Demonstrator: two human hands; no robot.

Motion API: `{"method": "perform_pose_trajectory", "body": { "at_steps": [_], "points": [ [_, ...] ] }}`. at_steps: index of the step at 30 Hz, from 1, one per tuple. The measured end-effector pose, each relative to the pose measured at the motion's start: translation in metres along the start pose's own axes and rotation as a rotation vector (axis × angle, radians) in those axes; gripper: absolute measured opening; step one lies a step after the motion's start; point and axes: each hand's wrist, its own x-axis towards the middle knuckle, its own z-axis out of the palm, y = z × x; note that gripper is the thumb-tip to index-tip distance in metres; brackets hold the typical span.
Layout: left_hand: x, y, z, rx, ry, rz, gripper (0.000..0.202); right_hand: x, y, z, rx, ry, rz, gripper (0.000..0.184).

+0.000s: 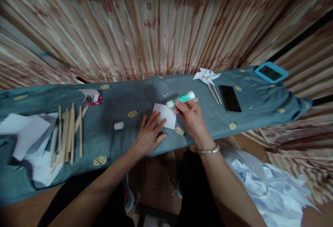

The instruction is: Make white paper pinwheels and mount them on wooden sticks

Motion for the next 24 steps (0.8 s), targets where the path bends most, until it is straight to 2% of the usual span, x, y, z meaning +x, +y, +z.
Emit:
{"method": "perform_pose_trajectory", "body": {
  "at_steps": [4, 8, 15, 24],
  "points": [
    [-0.002, -0.003, 0.007, -0.001, -0.031, -0.004, 0.053, 0.008, 0.034, -0.001, -0.246, -0.049, -0.158, 0.029],
    [-0.002, -0.002, 0.008, -0.005, -0.033, -0.010, 0.054, 0.005, 0.056, -0.011, -0.502, -0.050, -0.217, 0.024],
    [0.000, -0.001, 0.008, -0.049, -0.045, -0.024, 0.057, 0.009, 0.058, -0.012, -0.695, -0.064, -0.238, 0.022],
    [0.000, 0.000, 0.006, -0.054, -0.043, -0.028, 0.058, 0.011, 0.060, -0.015, -0.761, -0.080, -0.240, 0.021]
  ]
}}
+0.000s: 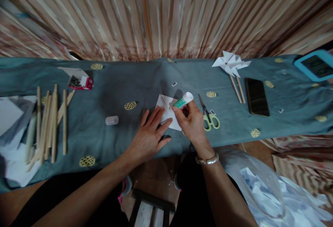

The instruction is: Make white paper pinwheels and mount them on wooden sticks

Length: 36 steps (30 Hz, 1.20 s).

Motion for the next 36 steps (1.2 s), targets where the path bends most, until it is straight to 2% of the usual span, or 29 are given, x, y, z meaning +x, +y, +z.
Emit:
{"method": "perform_pose_trajectory", "body": {
  "at_steps": [10, 17, 28, 36],
  "points": [
    [-0.001, 0.001, -0.001, -0.011, -0.005, -0.010, 0.056, 0.001, -0.011, 0.004, -0.200, 0.028, -0.099, 0.020],
    [-0.001, 0.001, 0.000, -0.015, -0.001, -0.016, 0.053, 0.001, -0.013, 0.004, -0.269, 0.022, -0.116, 0.019],
    [0.000, 0.001, 0.000, -0.011, -0.010, -0.020, 0.052, 0.002, -0.017, 0.009, -0.309, 0.016, -0.140, 0.017],
    [-0.001, 0.002, -0.001, 0.023, 0.002, -0.012, 0.051, -0.001, -0.018, 0.010, -0.322, -0.005, -0.192, 0.022]
  ]
}}
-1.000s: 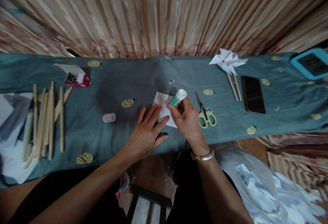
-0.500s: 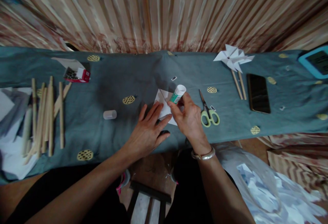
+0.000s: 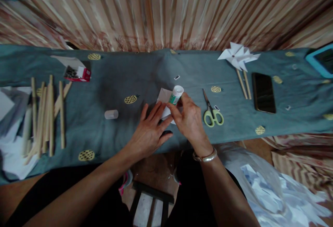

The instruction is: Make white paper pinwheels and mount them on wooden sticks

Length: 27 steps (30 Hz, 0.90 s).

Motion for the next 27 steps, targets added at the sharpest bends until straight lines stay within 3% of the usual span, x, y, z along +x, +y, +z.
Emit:
{"method": "perform_pose_trajectory", "body": {
  "at_steps": [27],
  "points": [
    [0.000, 0.001, 0.000, 0.018, 0.008, -0.011, 0.056, -0.017, 0.012, -0.005, -0.050, 0.016, -0.050, 0.029]
  ]
}}
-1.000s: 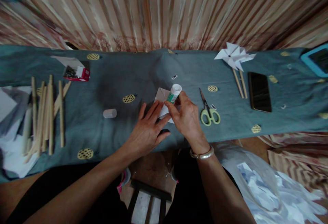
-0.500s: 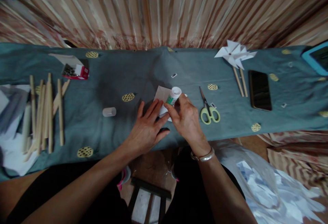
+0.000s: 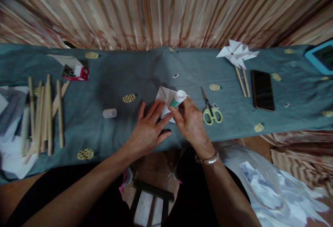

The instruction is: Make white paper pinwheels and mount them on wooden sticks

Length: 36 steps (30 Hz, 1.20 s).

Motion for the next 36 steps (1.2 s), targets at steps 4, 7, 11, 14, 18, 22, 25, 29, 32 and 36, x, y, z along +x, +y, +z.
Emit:
{"method": "perform_pose_trajectory", "body": {
  "at_steps": [4, 7, 11, 14, 18, 22, 25, 29, 32, 36],
  "points": [
    [0.000, 0.000, 0.000, 0.005, -0.005, 0.000, 0.055, 0.000, 0.002, -0.001, -0.002, 0.007, -0.004, 0.030],
    [0.000, -0.001, 0.000, 0.006, -0.002, 0.004, 0.055, 0.000, 0.004, -0.002, -0.007, 0.011, -0.001, 0.029],
    [0.000, -0.001, 0.000, -0.002, -0.008, 0.006, 0.055, 0.001, 0.006, -0.002, 0.003, 0.023, -0.014, 0.028],
    [-0.001, -0.001, 0.000, -0.005, -0.005, 0.007, 0.055, 0.002, 0.007, -0.001, 0.004, 0.033, -0.019, 0.028],
    [0.000, 0.000, -0.001, -0.010, -0.011, 0.004, 0.054, 0.004, 0.007, -0.001, 0.002, 0.034, 0.000, 0.029],
    [0.000, 0.000, -0.002, -0.015, -0.009, 0.007, 0.054, 0.006, 0.006, 0.000, -0.003, 0.045, 0.008, 0.030],
    [0.000, 0.000, -0.002, -0.018, -0.002, 0.007, 0.055, 0.007, 0.005, 0.000, -0.007, 0.042, 0.006, 0.030],
    [-0.001, 0.000, -0.001, -0.003, -0.003, 0.010, 0.056, 0.009, 0.004, 0.001, -0.001, 0.035, 0.018, 0.028],
    [-0.001, 0.000, -0.001, 0.010, -0.002, 0.010, 0.057, 0.010, 0.003, 0.002, 0.006, 0.018, 0.028, 0.026],
    [-0.001, 0.000, 0.000, 0.008, 0.006, 0.011, 0.056, 0.011, 0.002, 0.003, 0.022, 0.019, 0.025, 0.026]
  ]
}}
